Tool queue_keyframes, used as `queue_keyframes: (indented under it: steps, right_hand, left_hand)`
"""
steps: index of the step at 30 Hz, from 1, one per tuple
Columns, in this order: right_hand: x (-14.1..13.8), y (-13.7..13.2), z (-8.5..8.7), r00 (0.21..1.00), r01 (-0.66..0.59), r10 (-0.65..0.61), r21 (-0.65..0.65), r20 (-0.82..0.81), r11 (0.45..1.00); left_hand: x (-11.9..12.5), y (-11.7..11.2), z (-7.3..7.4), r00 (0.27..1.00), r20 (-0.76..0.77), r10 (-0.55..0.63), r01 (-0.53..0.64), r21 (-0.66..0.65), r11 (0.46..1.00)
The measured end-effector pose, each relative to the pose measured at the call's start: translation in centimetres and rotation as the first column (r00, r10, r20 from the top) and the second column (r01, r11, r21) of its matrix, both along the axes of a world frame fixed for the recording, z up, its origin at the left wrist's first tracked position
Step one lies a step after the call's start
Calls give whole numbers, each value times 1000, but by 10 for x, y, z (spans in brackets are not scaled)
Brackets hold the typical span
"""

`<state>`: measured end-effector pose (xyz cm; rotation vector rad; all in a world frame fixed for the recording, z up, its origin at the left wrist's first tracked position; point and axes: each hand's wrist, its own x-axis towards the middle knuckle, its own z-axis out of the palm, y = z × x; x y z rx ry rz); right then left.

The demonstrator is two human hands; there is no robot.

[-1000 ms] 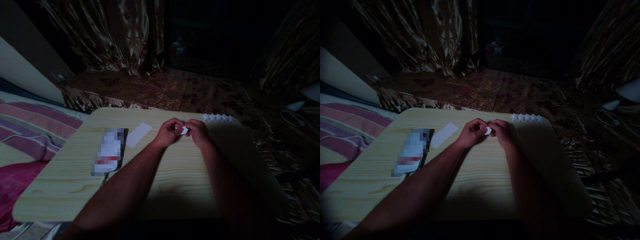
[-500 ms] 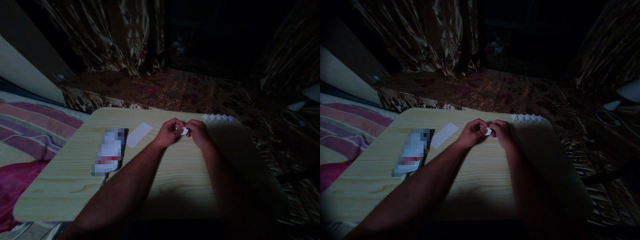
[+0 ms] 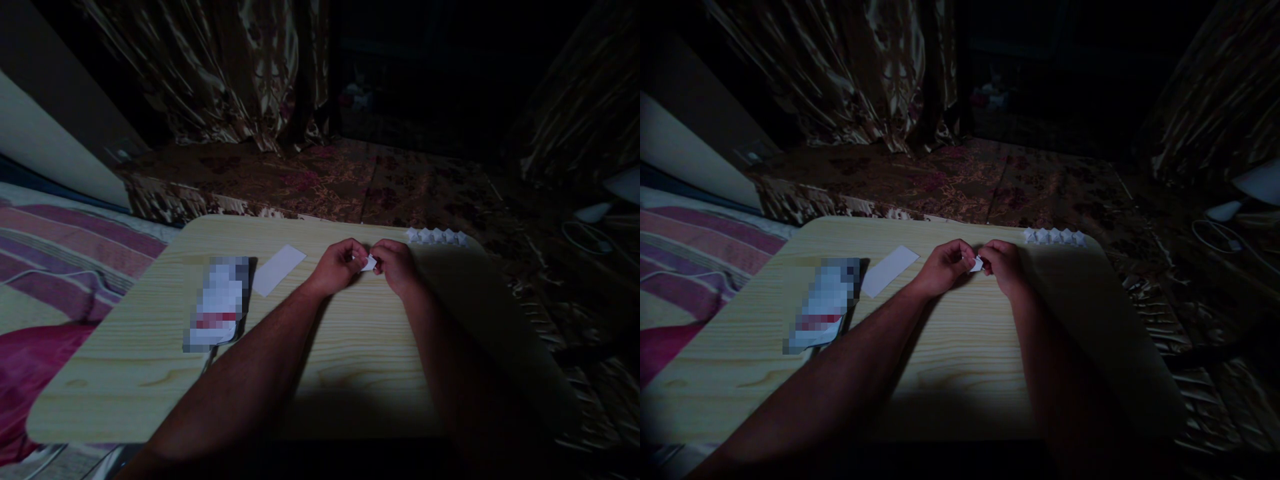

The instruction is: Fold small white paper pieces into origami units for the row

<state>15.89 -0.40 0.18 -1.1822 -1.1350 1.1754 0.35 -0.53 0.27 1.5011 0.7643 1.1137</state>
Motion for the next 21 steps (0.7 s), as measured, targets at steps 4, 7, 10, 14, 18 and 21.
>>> queue_keyframes:
  steps: [4,7,10,14,18,21]
  right_hand:
    - [0,0,1,1000,-2,2,2,4,1000]
    - [-1,0,1,1000,-1,1,-3,-7,1000]
    - [-1,0,1,1000,-3,3,2,-12,1000]
    - [-1,1,0,1000,-2,2,13,-9,1000]
    - [-1,2,-2,1000,5,-5,20,-18,1000]
    - [0,3,-3,998,11,-10,12,-66,1000]
  left_hand:
    - [0,1,-1,1000,6,-27,27,-12,1000]
    - [0,1,-1,999,15,-33,34,-5,999]
    - [0,1,0,999,10,-32,32,2,999]
    - [-1,1,0,999,17,-41,41,0,999]
    - [0,-1,3,999,39,-30,31,-13,999]
    - [1,-2,3,996,85,-13,17,-48,999]
